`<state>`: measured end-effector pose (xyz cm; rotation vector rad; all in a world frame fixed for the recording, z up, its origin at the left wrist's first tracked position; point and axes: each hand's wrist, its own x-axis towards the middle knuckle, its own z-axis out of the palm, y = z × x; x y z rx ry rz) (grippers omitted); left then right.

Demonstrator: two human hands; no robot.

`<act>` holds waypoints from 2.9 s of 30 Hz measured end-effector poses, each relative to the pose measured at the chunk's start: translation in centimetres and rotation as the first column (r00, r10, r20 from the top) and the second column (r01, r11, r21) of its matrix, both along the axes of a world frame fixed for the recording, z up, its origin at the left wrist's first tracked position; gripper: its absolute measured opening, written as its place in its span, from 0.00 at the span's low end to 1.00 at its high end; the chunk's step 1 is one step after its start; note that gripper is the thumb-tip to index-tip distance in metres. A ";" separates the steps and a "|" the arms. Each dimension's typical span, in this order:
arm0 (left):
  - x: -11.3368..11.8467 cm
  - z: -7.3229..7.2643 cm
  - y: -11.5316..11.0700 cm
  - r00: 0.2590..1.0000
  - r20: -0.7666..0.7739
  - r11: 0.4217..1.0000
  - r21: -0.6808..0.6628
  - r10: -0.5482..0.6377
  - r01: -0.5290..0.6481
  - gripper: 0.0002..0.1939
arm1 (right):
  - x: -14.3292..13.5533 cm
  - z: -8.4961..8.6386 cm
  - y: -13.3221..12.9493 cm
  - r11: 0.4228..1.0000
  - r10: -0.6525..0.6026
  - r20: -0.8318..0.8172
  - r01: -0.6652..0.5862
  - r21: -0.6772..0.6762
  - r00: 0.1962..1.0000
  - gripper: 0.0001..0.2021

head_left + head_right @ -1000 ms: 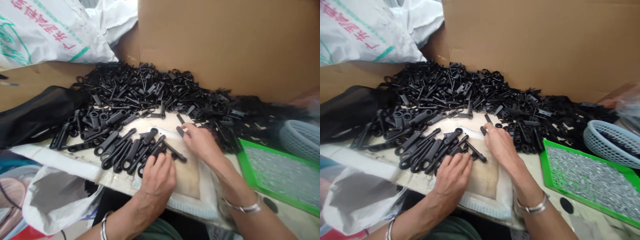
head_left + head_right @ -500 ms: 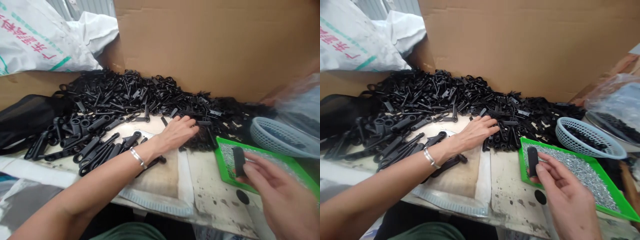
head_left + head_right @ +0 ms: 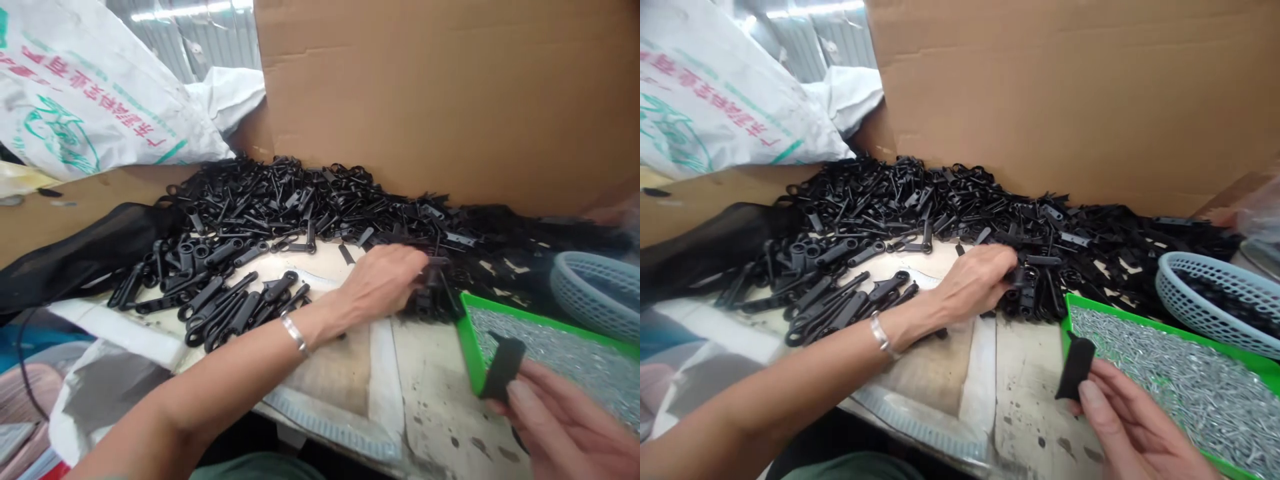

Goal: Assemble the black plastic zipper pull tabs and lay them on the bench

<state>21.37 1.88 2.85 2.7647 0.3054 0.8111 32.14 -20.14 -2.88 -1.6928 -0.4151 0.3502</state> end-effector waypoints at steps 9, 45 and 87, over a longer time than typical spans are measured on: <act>-7.1 -1.6 -6.3 0.964 0.065 -0.383 -0.909 0.256 0.163 0.14 | -6.1 0.7 3.5 0.976 0.206 -0.019 -0.204 0.074 0.978 0.16; -11.5 -3.5 -7.5 0.981 0.183 0.344 -0.927 0.065 0.150 0.11 | -10.0 2.3 8.0 0.849 0.521 -0.179 -0.484 0.213 0.834 0.17; -15.4 -5.2 -7.9 0.983 -0.102 0.799 -0.574 0.150 -0.182 0.25 | -3.4 2.3 14.6 0.726 0.674 0.696 -0.050 -0.685 0.249 0.07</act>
